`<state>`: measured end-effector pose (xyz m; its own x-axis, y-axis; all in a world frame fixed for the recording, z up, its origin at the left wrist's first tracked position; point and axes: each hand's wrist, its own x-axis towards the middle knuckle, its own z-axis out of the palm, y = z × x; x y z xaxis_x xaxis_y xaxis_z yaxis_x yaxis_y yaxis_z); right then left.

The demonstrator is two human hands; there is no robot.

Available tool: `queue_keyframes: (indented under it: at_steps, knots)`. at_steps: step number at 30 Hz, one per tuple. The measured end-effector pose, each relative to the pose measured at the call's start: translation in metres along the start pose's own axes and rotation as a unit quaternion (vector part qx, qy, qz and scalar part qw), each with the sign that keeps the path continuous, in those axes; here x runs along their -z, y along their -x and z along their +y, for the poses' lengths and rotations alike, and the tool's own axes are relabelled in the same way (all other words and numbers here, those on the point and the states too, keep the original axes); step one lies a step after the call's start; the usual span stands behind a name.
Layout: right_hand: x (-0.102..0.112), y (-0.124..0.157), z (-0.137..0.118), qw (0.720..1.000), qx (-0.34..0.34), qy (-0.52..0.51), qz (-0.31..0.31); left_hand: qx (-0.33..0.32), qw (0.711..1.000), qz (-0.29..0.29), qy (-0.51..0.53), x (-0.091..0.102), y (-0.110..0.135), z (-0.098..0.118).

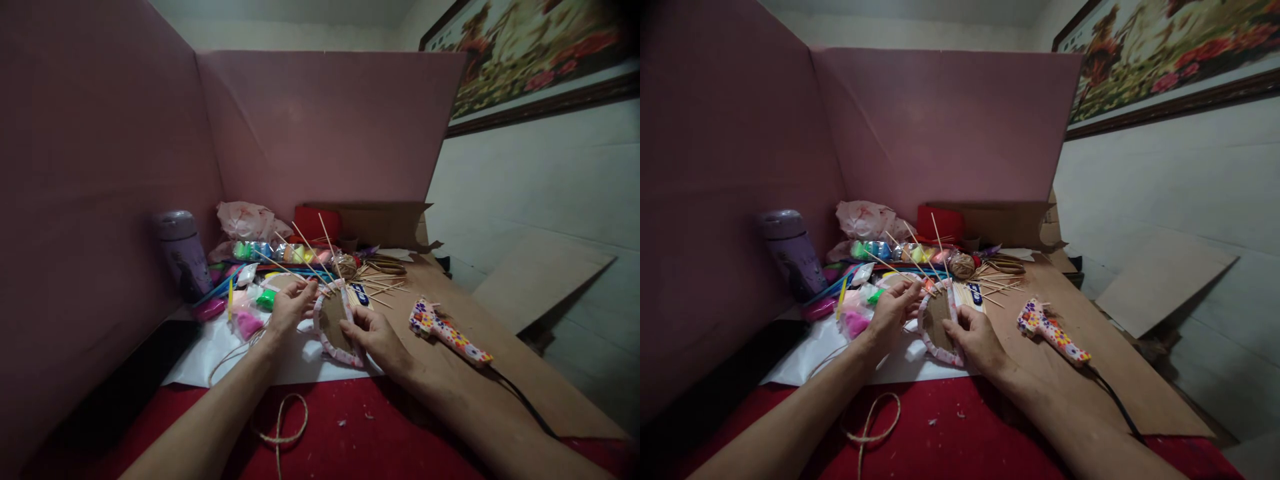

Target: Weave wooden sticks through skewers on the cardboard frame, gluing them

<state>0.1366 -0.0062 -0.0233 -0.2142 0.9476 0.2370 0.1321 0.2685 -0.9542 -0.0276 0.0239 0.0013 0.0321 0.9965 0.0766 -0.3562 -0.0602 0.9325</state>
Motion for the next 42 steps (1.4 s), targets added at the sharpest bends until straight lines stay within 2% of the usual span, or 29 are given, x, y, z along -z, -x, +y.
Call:
queue_keyframes:
  at_steps: [9,13,17,22,29,36,42]
  knots:
    - [-0.001,0.0,0.0,1.0,-0.001,-0.03,-0.004,0.002,1.0,0.003,0.008,0.001,0.002,0.002]
    - [-0.001,0.002,-0.003,1.0,-0.009,-0.028,0.008,0.008,0.999,-0.034,0.0,0.001,0.003,0.001]
    - [0.0,0.001,-0.002,0.998,0.012,-0.052,0.016,0.016,0.998,-0.061,-0.028,0.0,0.004,0.001]
    - [0.001,-0.002,0.001,0.996,0.024,-0.085,0.016,0.012,0.996,-0.056,-0.07,-0.001,0.005,-0.002]
    - [0.0,-0.003,0.003,0.995,0.029,-0.099,-0.005,-0.017,0.997,-0.053,-0.062,-0.005,0.009,-0.002]
    - [0.002,-0.004,0.005,0.993,0.001,-0.122,0.005,-0.041,0.987,-0.102,-0.115,-0.007,0.014,0.0]
    - [0.002,-0.002,-0.004,0.991,0.016,-0.127,0.027,-0.006,0.975,-0.183,-0.125,-0.009,0.017,0.0]
